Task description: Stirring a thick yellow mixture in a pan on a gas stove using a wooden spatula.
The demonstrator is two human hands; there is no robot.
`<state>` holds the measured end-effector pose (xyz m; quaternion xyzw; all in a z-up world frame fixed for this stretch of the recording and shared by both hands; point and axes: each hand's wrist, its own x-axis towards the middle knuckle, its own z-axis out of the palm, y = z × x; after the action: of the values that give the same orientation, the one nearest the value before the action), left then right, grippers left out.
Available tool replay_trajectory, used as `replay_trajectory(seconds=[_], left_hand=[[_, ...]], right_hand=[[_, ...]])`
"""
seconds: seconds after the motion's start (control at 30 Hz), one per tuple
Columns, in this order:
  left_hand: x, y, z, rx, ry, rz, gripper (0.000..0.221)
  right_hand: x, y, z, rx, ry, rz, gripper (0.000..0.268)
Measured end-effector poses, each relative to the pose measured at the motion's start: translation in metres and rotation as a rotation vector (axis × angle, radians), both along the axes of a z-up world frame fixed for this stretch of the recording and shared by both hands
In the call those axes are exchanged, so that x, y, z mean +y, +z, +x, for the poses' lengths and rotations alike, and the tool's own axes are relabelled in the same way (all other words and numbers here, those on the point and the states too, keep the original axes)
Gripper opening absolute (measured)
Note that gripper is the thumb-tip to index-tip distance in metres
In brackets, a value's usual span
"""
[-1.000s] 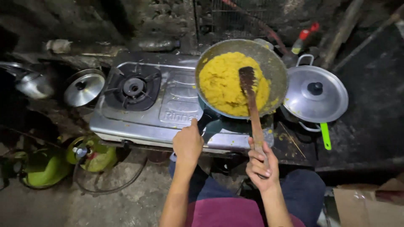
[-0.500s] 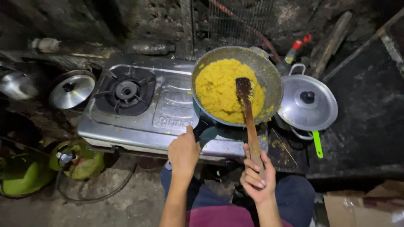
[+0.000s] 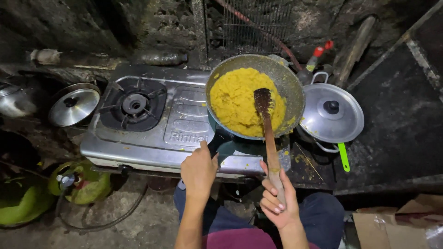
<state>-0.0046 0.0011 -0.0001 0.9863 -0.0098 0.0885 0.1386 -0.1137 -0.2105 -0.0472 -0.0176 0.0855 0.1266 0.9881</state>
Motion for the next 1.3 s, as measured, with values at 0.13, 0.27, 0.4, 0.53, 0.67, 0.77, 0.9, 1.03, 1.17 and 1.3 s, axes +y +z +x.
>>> replay_trajectory(seconds=[0.13,0.27,0.4,0.53,0.67,0.77,0.9,1.03,1.17,1.3], left_hand=[[0.001,0.002,-0.001,-0.017,-0.014,0.001,0.043],[0.001,-0.003,-0.002,-0.029,-0.013,0.033,0.04],[0.003,-0.012,0.001,-0.033,-0.031,0.026,0.032],[0.001,-0.013,0.001,-0.098,-0.034,0.054,0.016],[0.0,-0.014,0.002,-0.086,-0.043,0.038,0.012],[0.002,-0.016,0.001,-0.108,-0.036,0.044,0.012],[0.003,-0.015,0.002,-0.119,-0.049,0.051,0.014],[0.002,-0.015,0.001,-0.117,-0.035,0.039,0.014],[0.002,-0.017,0.002,-0.11,-0.039,0.036,0.013],[0.004,-0.008,0.002,-0.064,-0.075,0.09,0.026]], right_hand=[[0.005,0.01,-0.001,0.07,-0.026,-0.237,0.056],[-0.017,0.013,-0.009,0.221,-0.021,-1.019,0.055],[-0.072,-0.009,-0.011,0.115,-0.142,-1.731,0.077],[-0.083,0.078,0.002,0.442,0.257,-2.531,0.094],[-0.104,0.117,0.012,0.408,0.635,-2.925,0.077],[-0.122,0.135,0.01,0.408,0.822,-3.004,0.077],[-0.123,0.164,-0.003,0.464,1.024,-3.242,0.065],[-0.116,0.175,-0.008,0.495,1.097,-3.337,0.062],[-0.112,0.157,0.025,0.123,0.948,-3.346,0.036],[-0.109,0.082,0.075,-0.015,0.546,-3.17,0.034]])
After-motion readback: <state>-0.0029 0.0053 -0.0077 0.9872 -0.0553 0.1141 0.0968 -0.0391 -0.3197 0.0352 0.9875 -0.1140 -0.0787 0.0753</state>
